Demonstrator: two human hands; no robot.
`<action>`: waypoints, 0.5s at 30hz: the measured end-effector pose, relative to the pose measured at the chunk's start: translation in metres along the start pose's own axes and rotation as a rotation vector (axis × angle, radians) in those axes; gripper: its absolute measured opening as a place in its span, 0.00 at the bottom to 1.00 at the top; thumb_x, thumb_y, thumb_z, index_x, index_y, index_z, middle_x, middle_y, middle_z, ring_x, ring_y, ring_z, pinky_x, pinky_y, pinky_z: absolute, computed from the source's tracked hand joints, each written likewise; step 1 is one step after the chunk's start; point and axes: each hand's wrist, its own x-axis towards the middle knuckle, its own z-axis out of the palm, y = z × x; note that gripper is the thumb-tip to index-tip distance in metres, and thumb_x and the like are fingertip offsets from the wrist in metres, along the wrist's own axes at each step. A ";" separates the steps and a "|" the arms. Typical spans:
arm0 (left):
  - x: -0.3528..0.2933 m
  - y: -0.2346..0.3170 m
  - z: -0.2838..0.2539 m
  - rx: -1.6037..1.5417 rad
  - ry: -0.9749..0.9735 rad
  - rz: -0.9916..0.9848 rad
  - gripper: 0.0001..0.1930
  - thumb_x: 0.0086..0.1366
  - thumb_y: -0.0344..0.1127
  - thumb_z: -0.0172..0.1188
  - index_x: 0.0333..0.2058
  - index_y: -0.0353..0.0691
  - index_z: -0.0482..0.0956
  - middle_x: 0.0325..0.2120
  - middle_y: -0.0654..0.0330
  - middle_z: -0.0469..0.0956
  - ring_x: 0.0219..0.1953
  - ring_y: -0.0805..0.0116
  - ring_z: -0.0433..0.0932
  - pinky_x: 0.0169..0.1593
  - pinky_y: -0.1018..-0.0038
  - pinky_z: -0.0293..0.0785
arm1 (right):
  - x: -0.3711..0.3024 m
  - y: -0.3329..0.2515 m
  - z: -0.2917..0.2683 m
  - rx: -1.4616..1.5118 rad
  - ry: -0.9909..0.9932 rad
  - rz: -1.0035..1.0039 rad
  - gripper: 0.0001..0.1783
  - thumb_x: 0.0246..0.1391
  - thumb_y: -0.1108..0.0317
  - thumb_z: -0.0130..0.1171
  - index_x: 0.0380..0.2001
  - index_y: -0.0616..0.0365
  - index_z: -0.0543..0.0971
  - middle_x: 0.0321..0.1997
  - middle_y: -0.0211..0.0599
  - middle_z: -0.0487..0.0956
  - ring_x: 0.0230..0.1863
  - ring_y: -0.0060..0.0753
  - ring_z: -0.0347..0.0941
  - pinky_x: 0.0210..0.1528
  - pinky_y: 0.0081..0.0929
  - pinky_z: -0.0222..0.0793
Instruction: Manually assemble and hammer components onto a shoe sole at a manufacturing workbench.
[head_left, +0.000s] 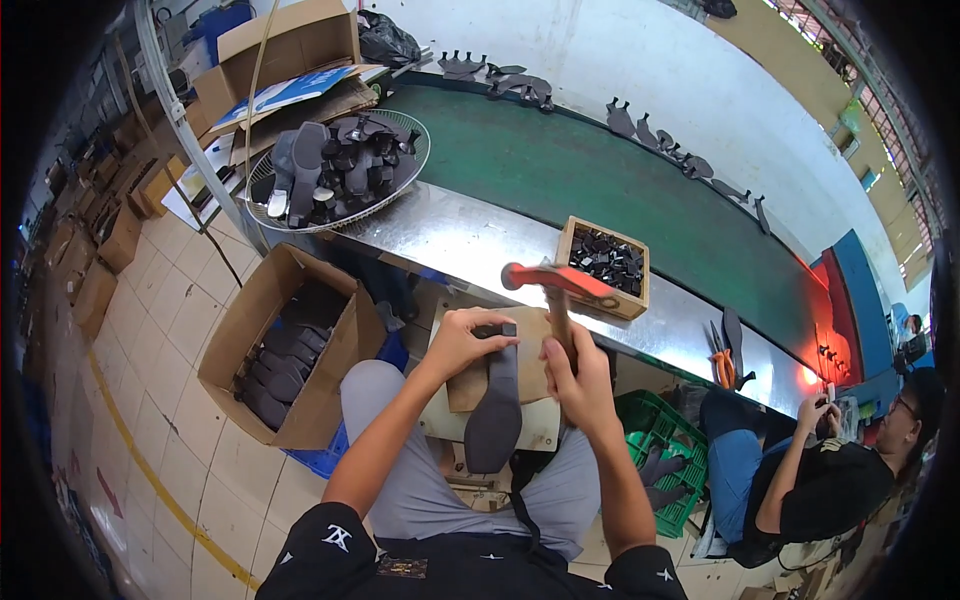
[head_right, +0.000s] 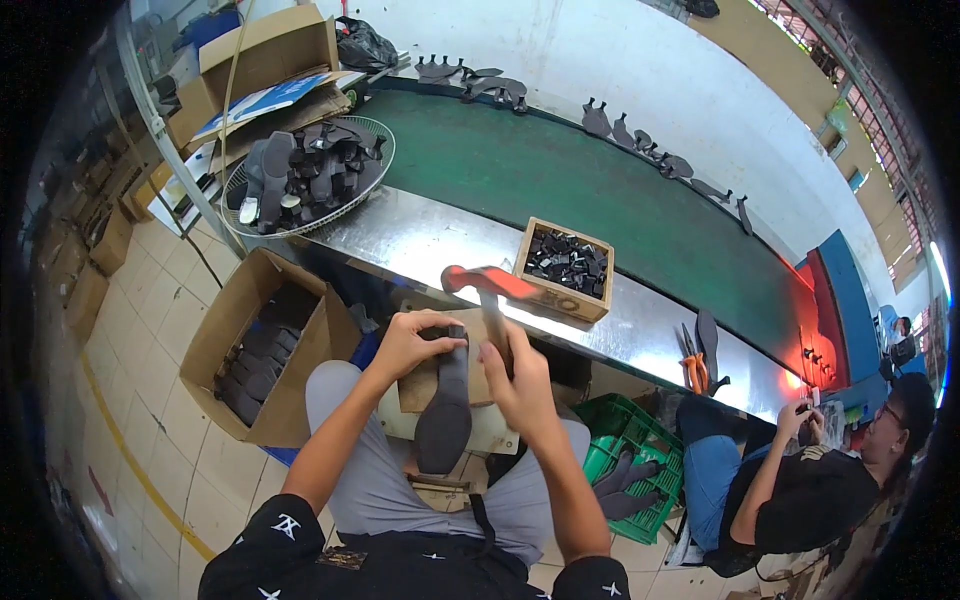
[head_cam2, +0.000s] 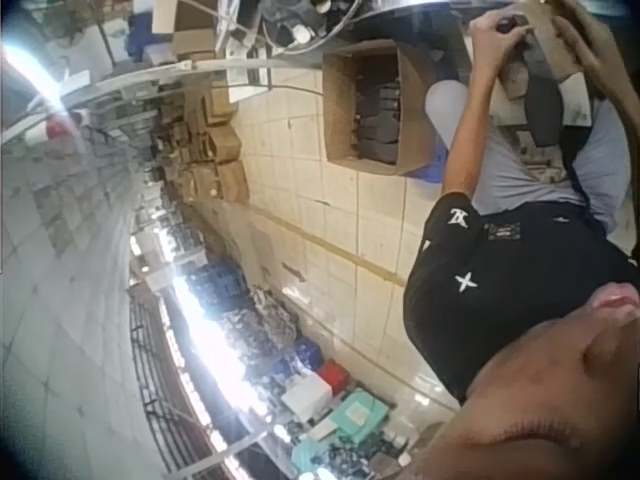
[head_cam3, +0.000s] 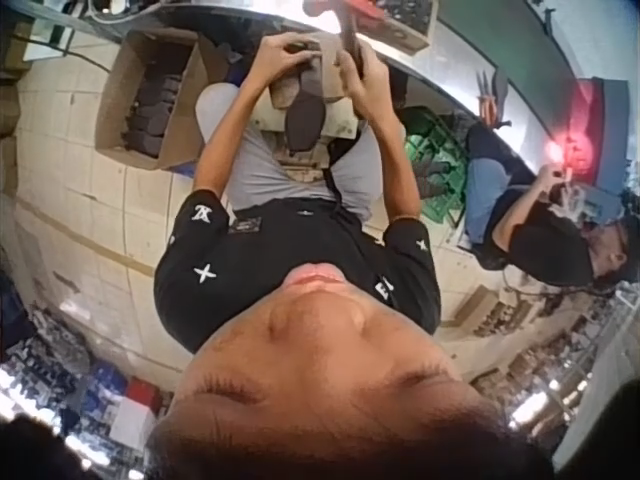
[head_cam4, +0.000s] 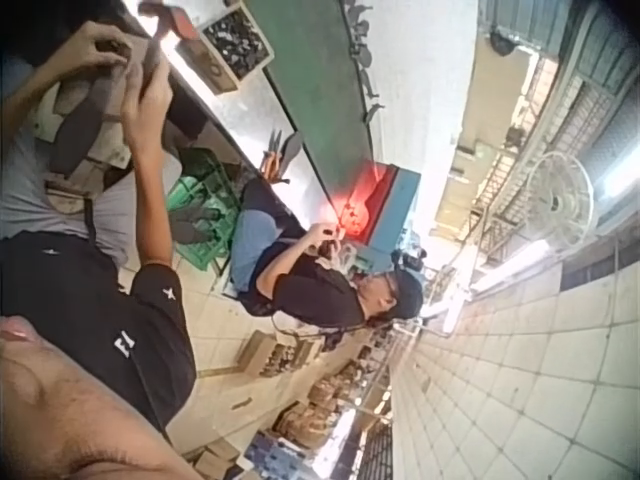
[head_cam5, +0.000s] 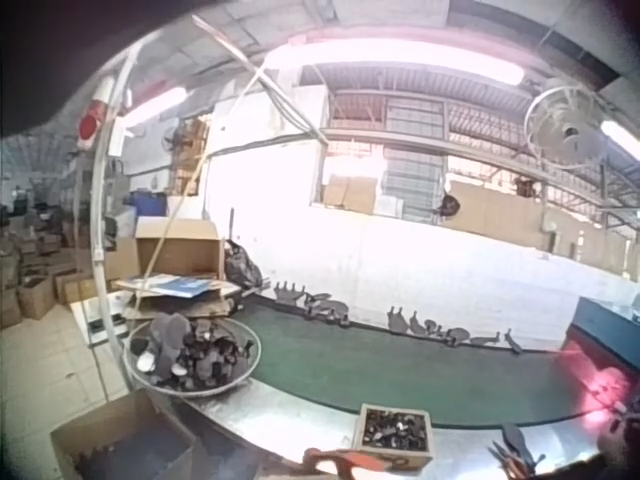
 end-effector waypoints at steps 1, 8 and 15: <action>-0.003 -0.004 0.000 -0.028 -0.015 -0.047 0.17 0.50 0.35 0.74 0.39 0.37 0.86 0.33 0.54 0.84 0.35 0.69 0.82 0.42 0.73 0.76 | -0.014 -0.012 0.001 0.034 0.043 0.085 0.15 0.63 0.69 0.56 0.50 0.64 0.73 0.26 0.33 0.74 0.24 0.22 0.69 0.29 0.24 0.69; -0.002 -0.008 0.000 -0.052 0.003 -0.055 0.15 0.50 0.34 0.74 0.39 0.38 0.87 0.35 0.55 0.85 0.38 0.67 0.82 0.45 0.74 0.76 | -0.040 -0.043 -0.002 -0.176 0.074 0.041 0.20 0.66 0.69 0.52 0.57 0.68 0.69 0.37 0.56 0.78 0.36 0.47 0.78 0.40 0.34 0.73; -0.009 -0.006 -0.005 -0.008 -0.114 -0.164 0.29 0.51 0.36 0.75 0.52 0.37 0.80 0.41 0.57 0.85 0.50 0.66 0.80 0.55 0.71 0.70 | -0.038 -0.065 -0.006 -0.242 0.051 -0.094 0.21 0.64 0.71 0.53 0.57 0.68 0.69 0.42 0.63 0.78 0.40 0.62 0.77 0.43 0.41 0.73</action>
